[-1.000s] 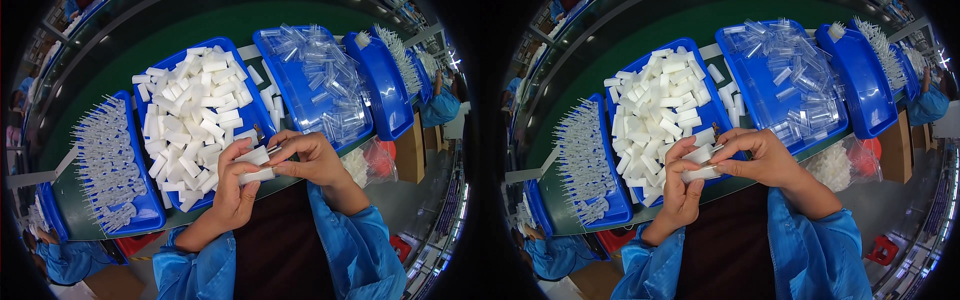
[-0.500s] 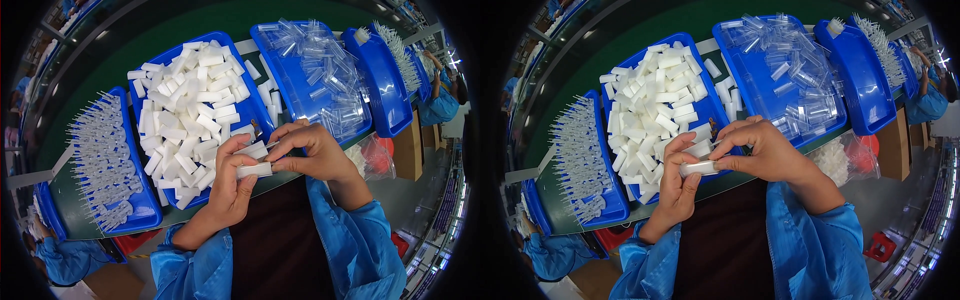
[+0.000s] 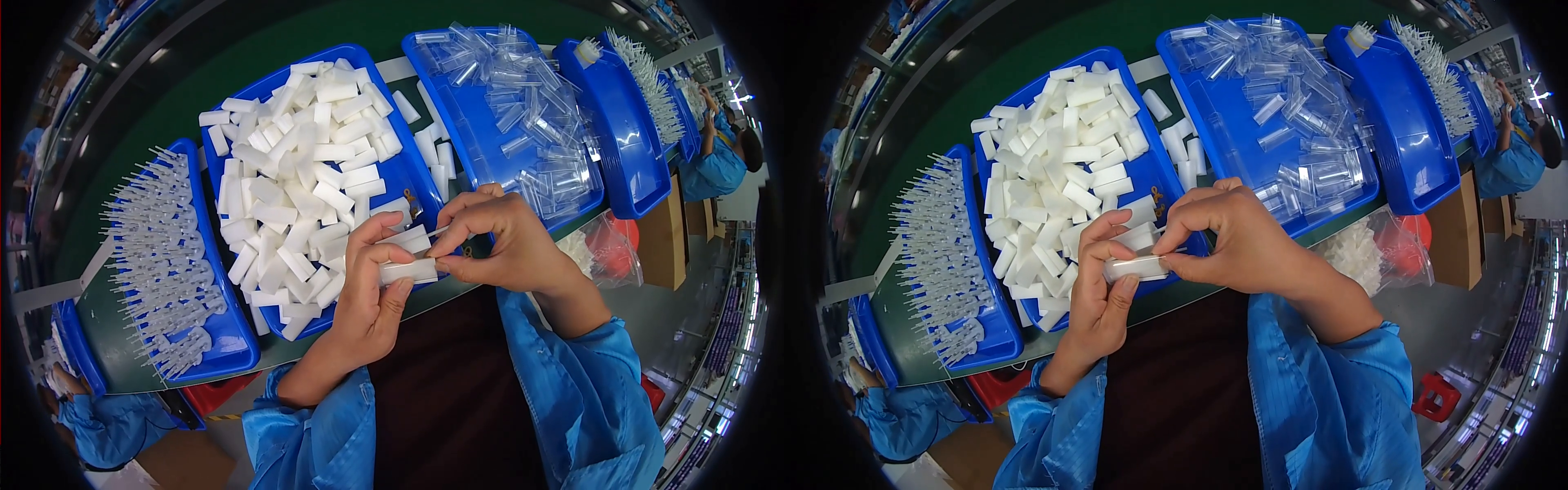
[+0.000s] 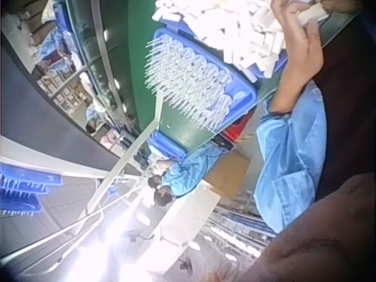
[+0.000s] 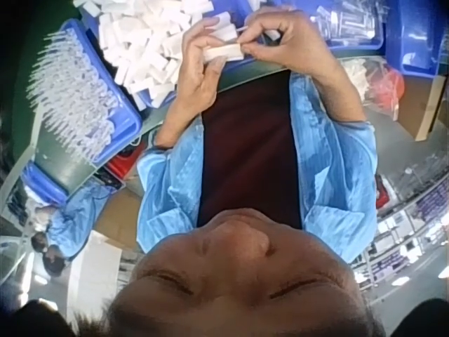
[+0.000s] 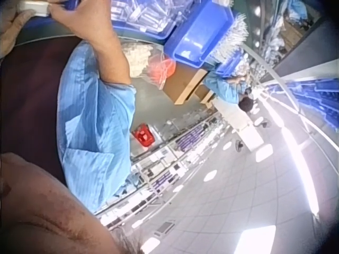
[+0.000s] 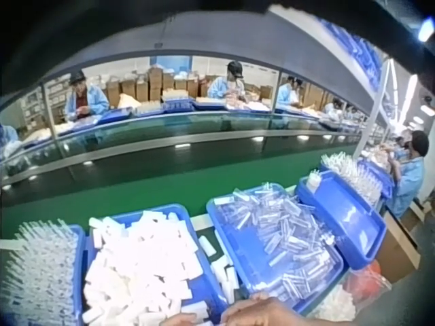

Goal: The person attaches white foam pieces onto plastic stems by hand, slides clear plastic tubes over the foam-covered stems, and secures the assembled bundle with a rubber band.

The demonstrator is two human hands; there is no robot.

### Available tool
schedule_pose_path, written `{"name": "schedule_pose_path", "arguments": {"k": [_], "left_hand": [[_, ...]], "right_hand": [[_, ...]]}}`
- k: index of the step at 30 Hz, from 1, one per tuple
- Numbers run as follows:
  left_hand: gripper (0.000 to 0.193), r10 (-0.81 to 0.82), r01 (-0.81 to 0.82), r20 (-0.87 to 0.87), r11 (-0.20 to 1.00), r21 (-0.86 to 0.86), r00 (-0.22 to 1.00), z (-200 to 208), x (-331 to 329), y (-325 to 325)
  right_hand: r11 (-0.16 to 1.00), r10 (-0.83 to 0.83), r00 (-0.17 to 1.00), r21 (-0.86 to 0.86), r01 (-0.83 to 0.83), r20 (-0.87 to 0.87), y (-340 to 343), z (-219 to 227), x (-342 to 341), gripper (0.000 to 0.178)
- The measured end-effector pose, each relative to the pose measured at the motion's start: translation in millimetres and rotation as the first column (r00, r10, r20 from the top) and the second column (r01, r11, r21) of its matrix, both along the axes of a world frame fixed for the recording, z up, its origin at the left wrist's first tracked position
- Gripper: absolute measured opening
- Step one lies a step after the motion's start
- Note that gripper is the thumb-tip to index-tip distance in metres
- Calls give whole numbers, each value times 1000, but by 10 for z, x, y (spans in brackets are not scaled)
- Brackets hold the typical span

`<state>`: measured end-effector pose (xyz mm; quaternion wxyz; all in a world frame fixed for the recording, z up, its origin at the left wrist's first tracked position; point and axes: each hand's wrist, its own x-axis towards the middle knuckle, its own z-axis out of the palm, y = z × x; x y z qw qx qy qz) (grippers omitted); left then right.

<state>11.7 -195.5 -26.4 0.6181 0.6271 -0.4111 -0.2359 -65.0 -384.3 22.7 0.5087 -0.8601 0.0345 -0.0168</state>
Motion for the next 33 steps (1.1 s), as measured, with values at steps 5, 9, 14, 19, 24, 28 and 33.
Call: {"name": "schedule_pose_path", "arguments": {"k": [5, 9, 14, 19, 24, 28, 33], "left_hand": [[22, 18, -18, 33, 1000, 3, 999, 13, 15, 3], [23, 7, -7, 25, 1000, -2, 1000, 13, 14, 6], [23, -3, 2, 59, 1000, 11, 998, 24, 16, 7], [22, 26, -24, 64, 999, -26, 998, -5, 0, 4], [24, 134, -117, 184, 988, -103, 974, -45, -41, 4], [31, 156, -124, 116, 962, -243, 981, -45, -86, -63], [36, 48, -65, -208, 995, -76, 977, 57, -41, -35]], "right_hand": [[999, -23, 999, 23, 23, 22, -2, -45, -15, 15], [998, -17, 1000, 53, 15, 25, -15, -40, -23, 16], [1000, -7, 1000, 16, 7, -5, -7, -14, -19, 17], [982, -74, 997, 177, 74, -7, 32, -90, -48, 20], [914, -28, 999, 405, 9, 40, 99, -121, -62, 32], [990, -90, 963, 127, 59, 253, 145, -186, -104, 24], [989, -4, 919, -137, 63, 394, 136, -138, -145, 24]]}}
